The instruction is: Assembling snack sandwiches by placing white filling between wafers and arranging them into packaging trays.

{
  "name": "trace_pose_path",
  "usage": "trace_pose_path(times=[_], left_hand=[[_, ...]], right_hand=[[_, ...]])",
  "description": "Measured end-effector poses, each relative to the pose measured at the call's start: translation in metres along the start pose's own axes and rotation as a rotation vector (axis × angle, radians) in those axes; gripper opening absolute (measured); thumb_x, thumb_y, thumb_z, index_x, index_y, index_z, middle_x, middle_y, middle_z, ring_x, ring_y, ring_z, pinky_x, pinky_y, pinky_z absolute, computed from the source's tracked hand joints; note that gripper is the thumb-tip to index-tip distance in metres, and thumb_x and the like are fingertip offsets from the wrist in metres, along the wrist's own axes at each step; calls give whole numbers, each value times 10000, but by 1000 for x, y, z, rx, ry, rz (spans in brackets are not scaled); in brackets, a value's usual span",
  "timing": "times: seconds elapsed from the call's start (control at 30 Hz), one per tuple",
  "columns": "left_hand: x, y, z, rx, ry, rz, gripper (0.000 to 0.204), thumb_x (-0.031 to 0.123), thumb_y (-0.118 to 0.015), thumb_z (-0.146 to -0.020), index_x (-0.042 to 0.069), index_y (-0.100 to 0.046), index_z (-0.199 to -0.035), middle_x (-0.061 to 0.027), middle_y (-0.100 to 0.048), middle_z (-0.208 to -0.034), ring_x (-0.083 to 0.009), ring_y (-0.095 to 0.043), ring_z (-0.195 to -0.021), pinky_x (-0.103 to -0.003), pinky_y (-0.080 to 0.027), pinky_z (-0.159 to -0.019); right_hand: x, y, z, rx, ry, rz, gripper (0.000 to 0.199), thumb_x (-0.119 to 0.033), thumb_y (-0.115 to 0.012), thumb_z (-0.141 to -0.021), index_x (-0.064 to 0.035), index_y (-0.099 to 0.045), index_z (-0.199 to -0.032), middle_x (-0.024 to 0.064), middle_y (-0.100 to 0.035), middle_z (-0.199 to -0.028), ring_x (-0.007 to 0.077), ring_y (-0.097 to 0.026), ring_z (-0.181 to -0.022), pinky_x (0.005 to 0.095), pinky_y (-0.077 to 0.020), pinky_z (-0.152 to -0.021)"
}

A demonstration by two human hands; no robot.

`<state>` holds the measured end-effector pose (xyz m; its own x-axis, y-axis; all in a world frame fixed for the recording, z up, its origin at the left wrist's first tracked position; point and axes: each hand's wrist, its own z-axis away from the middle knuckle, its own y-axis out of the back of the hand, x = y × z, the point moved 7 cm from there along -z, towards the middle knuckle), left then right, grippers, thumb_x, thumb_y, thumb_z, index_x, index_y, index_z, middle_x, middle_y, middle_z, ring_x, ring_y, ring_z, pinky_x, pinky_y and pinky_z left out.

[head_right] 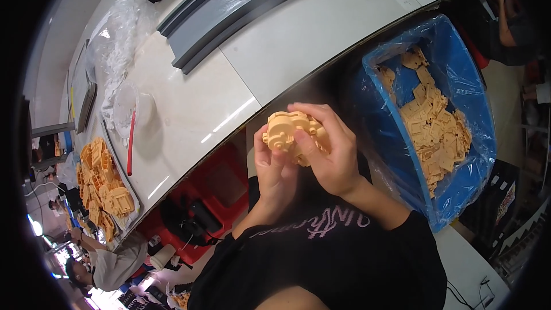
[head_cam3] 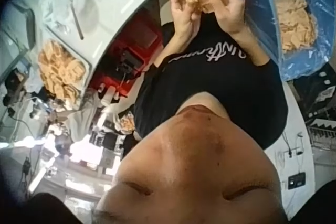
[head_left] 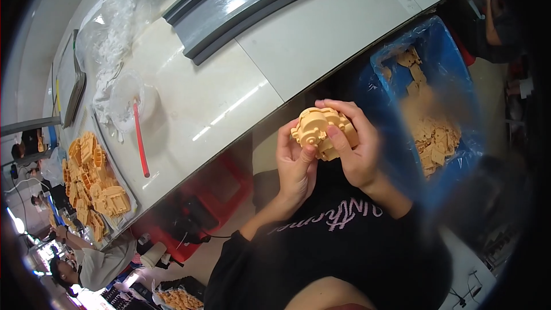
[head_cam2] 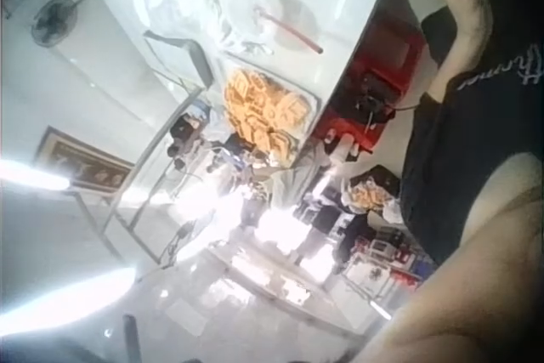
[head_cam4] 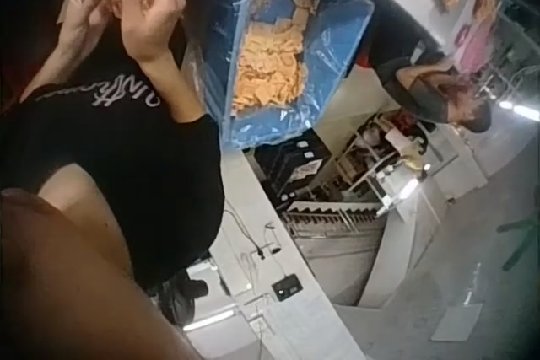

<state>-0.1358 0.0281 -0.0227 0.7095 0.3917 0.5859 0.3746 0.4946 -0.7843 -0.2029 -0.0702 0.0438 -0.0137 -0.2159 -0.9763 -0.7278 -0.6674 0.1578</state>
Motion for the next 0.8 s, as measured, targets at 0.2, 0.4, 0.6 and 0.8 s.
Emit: trace_pose_path(times=[0.2, 0.4, 0.6, 0.8], left_hand=[[4, 0, -1, -7, -10, 37, 481, 156, -682, -870, 71, -406, -1253, -99, -520, -1210, -193, -523, -1119, -329, -435, -948], [7, -1, 0, -51, -81, -22, 416, 125, -650, -889, 63, -429, -1236, -110, -533, -1187, -195, -523, -1113, -329, -436, -933], [11, 1, 1, -107, -140, -83, 399, 129, -653, -887, 51, -443, -1216, -131, -533, -1195, -205, -520, -1111, -337, -434, -931], [19, 7, -2, -109, -192, -162, 450, 231, -706, -852, 56, -444, -1173, -139, -537, -1164, -210, -528, -1082, -351, -418, -935]], right_hand=[[-2, -1, -7, -83, -55, 13, 338, -106, -622, -878, 38, -550, -1176, 129, -576, -1088, 182, -575, -1009, 276, -453, -880], [12, -3, -6, -121, -152, -240, 265, -16, -669, -834, 34, -591, -1083, 96, -566, -1023, 156, -571, -931, 242, -456, -813], [3, 1, -4, -64, -35, -160, 247, 1, -674, -822, 39, -599, -1055, 127, -582, -1020, 179, -577, -937, 272, -471, -832], [1, 1, -4, -131, -28, -256, 278, 37, -700, -772, 45, -592, -1029, 164, -601, -1045, 214, -594, -964, 293, -481, -844]])
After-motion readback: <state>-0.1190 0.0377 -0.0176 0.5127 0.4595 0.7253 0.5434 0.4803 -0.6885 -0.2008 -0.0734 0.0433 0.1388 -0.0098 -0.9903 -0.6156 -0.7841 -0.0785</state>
